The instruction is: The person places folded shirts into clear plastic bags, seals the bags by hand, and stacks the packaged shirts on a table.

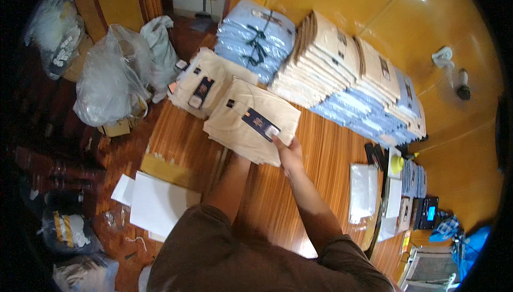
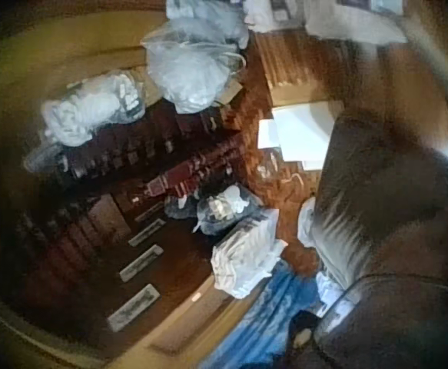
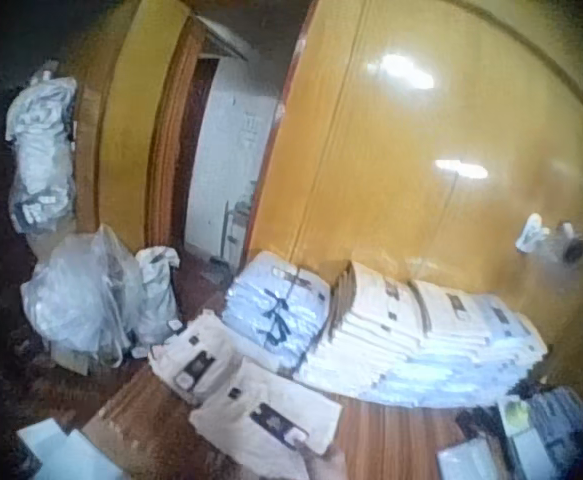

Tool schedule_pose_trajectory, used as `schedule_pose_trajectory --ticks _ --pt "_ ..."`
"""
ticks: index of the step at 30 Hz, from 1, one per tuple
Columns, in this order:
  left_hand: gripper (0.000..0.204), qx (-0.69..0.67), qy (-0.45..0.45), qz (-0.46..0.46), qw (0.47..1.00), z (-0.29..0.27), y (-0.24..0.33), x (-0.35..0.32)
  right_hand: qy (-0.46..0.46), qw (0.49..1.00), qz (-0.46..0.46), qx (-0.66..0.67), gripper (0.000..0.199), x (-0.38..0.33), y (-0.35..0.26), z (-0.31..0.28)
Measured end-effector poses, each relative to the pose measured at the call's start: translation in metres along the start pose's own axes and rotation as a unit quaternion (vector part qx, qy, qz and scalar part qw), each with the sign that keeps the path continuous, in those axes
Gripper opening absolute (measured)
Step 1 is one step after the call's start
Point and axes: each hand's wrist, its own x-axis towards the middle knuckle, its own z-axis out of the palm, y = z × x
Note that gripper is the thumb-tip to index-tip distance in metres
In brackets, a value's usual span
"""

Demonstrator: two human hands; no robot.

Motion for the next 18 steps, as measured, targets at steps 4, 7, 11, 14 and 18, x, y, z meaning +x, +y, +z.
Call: schedule_pose_trajectory --ticks 4,7,11,14,18 --pt "0.068 0.147 0.112 -0.094 0.978 -0.015 0.007 -0.132 -0.020 1.000 -0.012 -0.011 0.042 -0.080 0.073 -0.125" --pt "0.067 0.251 0.224 -0.190 0.922 0.017 0.012 -0.247 -0.047 0.993 0.076 -0.082 0.043 -0.149 0.116 -0.206" --pt "0.052 0.390 0.396 -0.307 0.772 0.094 -0.004 -0.304 -0.038 0.988 0.109 -0.104 0.053 -0.211 0.140 -0.263" --pt "0.046 0.436 0.419 -0.269 0.750 0.104 -0.018 -0.334 -0.006 0.939 -0.141 -0.314 0.058 -0.227 0.115 -0.255" --pt "0.046 0.487 0.432 -0.243 0.719 0.106 -0.033 -0.338 -0.195 0.741 -0.386 -0.514 0.058 -0.203 0.094 -0.262"
